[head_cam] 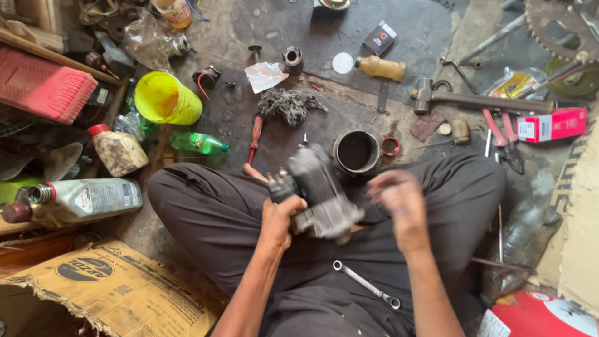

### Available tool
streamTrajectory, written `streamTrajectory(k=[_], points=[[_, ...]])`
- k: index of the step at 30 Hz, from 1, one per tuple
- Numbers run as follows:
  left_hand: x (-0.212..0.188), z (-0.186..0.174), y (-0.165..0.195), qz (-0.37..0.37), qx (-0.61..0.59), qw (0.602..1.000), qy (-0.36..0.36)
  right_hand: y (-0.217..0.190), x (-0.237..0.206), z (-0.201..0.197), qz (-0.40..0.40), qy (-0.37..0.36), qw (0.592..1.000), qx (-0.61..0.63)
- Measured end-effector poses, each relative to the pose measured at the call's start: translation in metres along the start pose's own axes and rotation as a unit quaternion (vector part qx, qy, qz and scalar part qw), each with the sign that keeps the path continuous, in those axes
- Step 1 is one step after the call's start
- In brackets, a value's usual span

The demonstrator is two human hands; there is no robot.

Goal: The person sits cross-legged on the workshop floor and disassembles a starter motor in their lap. They use pliers and a wrench to loosen parts, pull off the end cap and housing, and tap components with a hammer to separate the motor casing.

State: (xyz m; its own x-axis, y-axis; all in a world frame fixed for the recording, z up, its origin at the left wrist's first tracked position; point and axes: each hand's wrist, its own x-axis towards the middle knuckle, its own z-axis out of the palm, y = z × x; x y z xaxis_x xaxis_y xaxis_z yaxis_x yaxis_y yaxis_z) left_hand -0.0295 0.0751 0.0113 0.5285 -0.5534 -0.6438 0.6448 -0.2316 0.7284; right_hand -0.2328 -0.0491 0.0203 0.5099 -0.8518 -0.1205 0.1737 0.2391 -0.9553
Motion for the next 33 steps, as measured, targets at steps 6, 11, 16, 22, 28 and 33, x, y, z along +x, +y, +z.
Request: streamTrajectory(k=[6, 11, 16, 22, 28, 33], points=[[-0.031, 0.025, 0.05, 0.158, 0.493, 0.85, -0.093, 0.067, -0.003, 0.027, 0.17, -0.102, 0.972, 0.126], [-0.044, 0.035, 0.084, 0.186, 0.545, 0.787, -0.221, 0.063, -0.016, 0.048, 0.274, -0.045, 0.852, 0.443], [-0.039, 0.003, 0.084, 0.144, 0.245, 0.91, -0.301, 0.055, -0.016, 0.067, 0.292, 0.076, 0.823, 0.481], [-0.02, -0.026, 0.017, 0.167, 0.124, 0.955, -0.213, 0.065, -0.012, 0.082, 0.307, 0.16, 0.818, 0.461], [0.012, -0.037, -0.012, 0.196, -0.104, 0.971, -0.086, 0.081, -0.007, 0.089, 0.294, 0.078, 0.855, 0.42], [0.025, -0.033, -0.009, 0.25, -0.036, 0.966, -0.048, 0.086, 0.012, 0.089, 0.312, 0.045, 0.845, 0.431]])
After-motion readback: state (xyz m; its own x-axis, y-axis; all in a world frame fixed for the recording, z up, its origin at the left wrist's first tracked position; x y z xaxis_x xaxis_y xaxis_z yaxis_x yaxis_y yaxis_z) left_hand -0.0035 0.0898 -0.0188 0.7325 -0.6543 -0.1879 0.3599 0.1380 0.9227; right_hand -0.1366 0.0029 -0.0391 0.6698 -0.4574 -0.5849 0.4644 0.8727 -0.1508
